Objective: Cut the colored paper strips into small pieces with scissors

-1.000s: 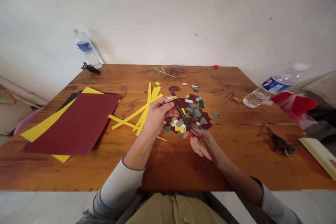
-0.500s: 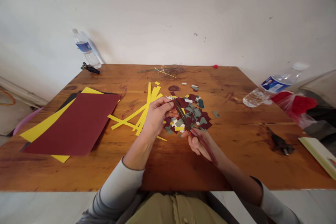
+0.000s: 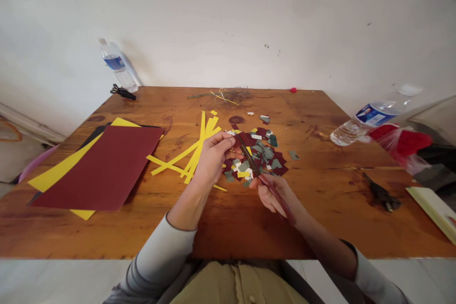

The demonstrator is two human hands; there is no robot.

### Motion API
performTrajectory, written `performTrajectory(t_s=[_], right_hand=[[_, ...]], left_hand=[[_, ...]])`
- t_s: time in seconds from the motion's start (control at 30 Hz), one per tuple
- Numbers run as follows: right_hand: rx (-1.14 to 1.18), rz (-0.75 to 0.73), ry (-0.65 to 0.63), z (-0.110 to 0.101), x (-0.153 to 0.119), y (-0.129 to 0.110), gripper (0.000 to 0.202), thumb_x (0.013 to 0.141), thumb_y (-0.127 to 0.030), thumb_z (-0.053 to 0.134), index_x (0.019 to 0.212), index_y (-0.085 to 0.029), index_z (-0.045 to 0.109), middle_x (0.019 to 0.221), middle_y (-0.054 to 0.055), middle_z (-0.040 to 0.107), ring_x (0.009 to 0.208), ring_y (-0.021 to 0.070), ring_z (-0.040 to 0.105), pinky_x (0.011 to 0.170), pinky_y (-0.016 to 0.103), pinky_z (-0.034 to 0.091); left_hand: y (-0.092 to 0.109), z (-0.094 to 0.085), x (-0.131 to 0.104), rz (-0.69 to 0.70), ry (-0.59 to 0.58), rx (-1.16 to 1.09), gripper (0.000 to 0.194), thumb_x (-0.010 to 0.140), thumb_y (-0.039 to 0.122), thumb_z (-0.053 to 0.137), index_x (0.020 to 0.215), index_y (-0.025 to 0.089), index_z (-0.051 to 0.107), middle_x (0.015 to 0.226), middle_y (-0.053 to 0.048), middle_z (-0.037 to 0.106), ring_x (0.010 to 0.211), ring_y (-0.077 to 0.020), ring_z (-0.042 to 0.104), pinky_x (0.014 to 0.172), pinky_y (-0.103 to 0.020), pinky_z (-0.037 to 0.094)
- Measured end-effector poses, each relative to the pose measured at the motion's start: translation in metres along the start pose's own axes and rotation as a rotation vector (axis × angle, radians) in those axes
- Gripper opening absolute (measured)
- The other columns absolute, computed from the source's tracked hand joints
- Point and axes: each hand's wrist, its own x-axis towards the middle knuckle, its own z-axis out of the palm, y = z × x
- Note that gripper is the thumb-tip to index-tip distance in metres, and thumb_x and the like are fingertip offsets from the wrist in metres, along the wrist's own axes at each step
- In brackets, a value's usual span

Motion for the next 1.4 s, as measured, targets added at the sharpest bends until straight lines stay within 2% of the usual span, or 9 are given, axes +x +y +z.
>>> performTrajectory(t_s=[0.13,0.23,0.47,0.7,0.97,1.23,1.4], right_hand=[[-0.071,-0.05,-0.029,-0.0026,0.0001,0.0031,0.074,0.076,-0.092,0.059,0.091,-0.02,0.063,0.053,-0.009,0.04,0.042,0.0083,0.035,0.044,0.026,0.027],[-0.095,-0.069,-0.045,-0.0034,-0.0006,0.003,0.077,0.077,-0.093,0.056,0.094,-0.019,0.063,0.055,-0.009,0.04,0.042,0.0076,0.033,0.045,0.025,0.028],[-0.011,0.032,-0.014,-0.001,-0.0015,0.001,0.071,0.073,-0.09,0.063,0.085,-0.021,0.06,0.048,-0.011,0.037,0.036,0.0071,0.03,0.037,0.023,0.024],[0.041,0.053,-0.001,0.0008,-0.0003,-0.0001,0.062,0.073,-0.083,0.07,0.079,-0.022,0.057,0.048,-0.011,0.034,0.036,0.0066,0.027,0.037,0.023,0.021],[-0.063,-0.054,-0.033,-0.0015,-0.002,-0.0039,0.072,0.077,-0.091,0.059,0.091,-0.02,0.062,0.052,-0.008,0.042,0.044,0.0089,0.035,0.046,0.026,0.028],[0.015,0.026,-0.018,-0.001,-0.0024,-0.0019,0.066,0.076,-0.086,0.065,0.086,-0.021,0.06,0.049,-0.01,0.037,0.037,0.007,0.03,0.038,0.023,0.024],[0.025,0.052,0.013,0.0017,-0.0001,-0.0038,0.064,0.074,-0.085,0.067,0.071,-0.023,0.051,0.046,-0.011,0.033,0.034,0.0057,0.026,0.036,0.023,0.02]], left_hand=[[-0.0008,-0.0005,0.0004,0.006,0.003,0.004,0.024,0.062,0.027,0.081,0.069,0.015,0.061,0.064,0.002,0.059,0.055,-0.011,0.062,0.057,-0.028,0.062],[-0.0011,-0.0003,0.0007,0.009,0.002,0.001,0.024,0.061,0.027,0.081,0.069,0.016,0.061,0.064,0.003,0.058,0.054,-0.0111,0.062,0.056,-0.028,0.062],[-0.0006,0.0006,0.0003,0.0,-0.003,0.004,0.024,0.06,0.026,0.08,0.068,0.015,0.061,0.063,0.002,0.06,0.054,-0.0114,0.063,0.057,-0.028,0.062],[-0.0007,0.0003,-0.0003,-0.019,0.015,0.018,0.023,0.065,0.025,0.08,0.07,0.016,0.059,0.062,0.002,0.06,0.055,-0.012,0.064,0.062,-0.029,0.064],[0.0001,0.0008,-0.0002,-0.004,0.003,0.007,0.025,0.061,0.026,0.082,0.068,0.016,0.061,0.061,0.003,0.059,0.054,-0.0118,0.064,0.058,-0.028,0.062],[-0.0001,0.0009,0.0,-0.017,0.009,0.015,0.026,0.059,0.026,0.083,0.069,0.015,0.061,0.064,0.001,0.062,0.055,-0.0124,0.065,0.059,-0.029,0.063],[-0.0036,-0.0004,0.0025,-0.038,0.02,0.02,0.027,0.061,0.026,0.083,0.07,0.015,0.06,0.061,0.002,0.061,0.055,-0.0141,0.067,0.06,-0.03,0.063]])
